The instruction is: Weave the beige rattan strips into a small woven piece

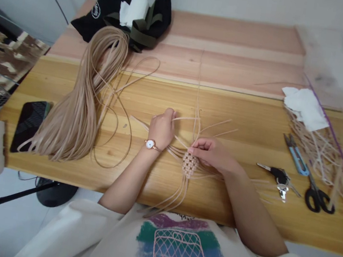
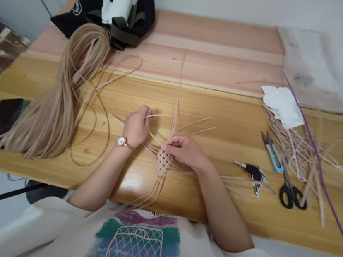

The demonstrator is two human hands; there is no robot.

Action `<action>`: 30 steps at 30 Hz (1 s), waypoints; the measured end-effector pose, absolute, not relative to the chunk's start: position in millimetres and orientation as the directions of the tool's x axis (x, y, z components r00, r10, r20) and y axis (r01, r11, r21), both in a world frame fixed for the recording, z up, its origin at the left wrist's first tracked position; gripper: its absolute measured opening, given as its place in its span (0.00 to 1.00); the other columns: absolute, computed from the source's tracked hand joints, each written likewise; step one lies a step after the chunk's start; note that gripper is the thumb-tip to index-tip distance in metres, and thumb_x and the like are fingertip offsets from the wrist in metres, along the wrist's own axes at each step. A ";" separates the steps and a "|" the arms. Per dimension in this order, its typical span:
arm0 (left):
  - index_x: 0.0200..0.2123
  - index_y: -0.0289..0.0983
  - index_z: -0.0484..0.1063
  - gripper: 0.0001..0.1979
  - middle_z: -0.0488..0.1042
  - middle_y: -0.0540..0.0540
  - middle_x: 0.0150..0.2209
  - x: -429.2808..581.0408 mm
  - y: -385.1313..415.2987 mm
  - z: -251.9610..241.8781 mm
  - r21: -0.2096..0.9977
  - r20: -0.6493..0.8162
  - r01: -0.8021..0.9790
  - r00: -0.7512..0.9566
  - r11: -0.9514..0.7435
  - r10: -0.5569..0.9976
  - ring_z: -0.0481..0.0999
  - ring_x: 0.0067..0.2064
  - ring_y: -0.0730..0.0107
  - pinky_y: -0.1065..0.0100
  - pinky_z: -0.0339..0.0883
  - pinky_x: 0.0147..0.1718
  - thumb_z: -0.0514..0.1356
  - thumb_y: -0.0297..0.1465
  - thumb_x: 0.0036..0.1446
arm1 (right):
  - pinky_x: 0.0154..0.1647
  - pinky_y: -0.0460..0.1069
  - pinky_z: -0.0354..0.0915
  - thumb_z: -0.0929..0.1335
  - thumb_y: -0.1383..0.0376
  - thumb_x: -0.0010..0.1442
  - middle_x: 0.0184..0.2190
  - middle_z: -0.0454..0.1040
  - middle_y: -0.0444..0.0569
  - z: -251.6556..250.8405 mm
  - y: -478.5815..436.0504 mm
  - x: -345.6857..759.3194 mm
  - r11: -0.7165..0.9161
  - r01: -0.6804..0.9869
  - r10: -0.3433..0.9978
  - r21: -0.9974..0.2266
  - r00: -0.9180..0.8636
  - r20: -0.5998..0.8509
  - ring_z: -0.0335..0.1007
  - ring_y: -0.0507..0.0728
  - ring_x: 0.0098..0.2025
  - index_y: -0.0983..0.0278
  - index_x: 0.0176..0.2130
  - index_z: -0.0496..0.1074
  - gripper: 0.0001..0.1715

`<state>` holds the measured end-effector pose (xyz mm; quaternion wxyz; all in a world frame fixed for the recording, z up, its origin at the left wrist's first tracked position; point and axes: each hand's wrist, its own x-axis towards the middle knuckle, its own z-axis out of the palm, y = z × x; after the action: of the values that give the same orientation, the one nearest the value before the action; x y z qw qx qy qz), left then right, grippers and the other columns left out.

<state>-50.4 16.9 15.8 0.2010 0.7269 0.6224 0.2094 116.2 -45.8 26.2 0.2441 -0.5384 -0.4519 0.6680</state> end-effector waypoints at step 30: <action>0.25 0.31 0.69 0.07 0.68 0.55 0.20 -40.1 6.5 26.3 0.960 -0.280 0.124 0.514 0.253 0.811 0.64 0.22 0.83 0.78 0.57 0.22 0.63 0.22 0.38 | 0.11 0.40 0.46 0.67 0.55 0.54 0.12 0.58 0.33 7.9 -46.0 104.7 -0.297 -0.099 0.954 -0.950 -0.071 -0.291 0.49 0.43 0.11 0.62 0.27 0.59 0.16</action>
<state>-40.1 6.5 26.3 0.6699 0.5550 0.4213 0.2563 104.7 -46.0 7.9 0.4323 -0.5267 -0.4057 0.6092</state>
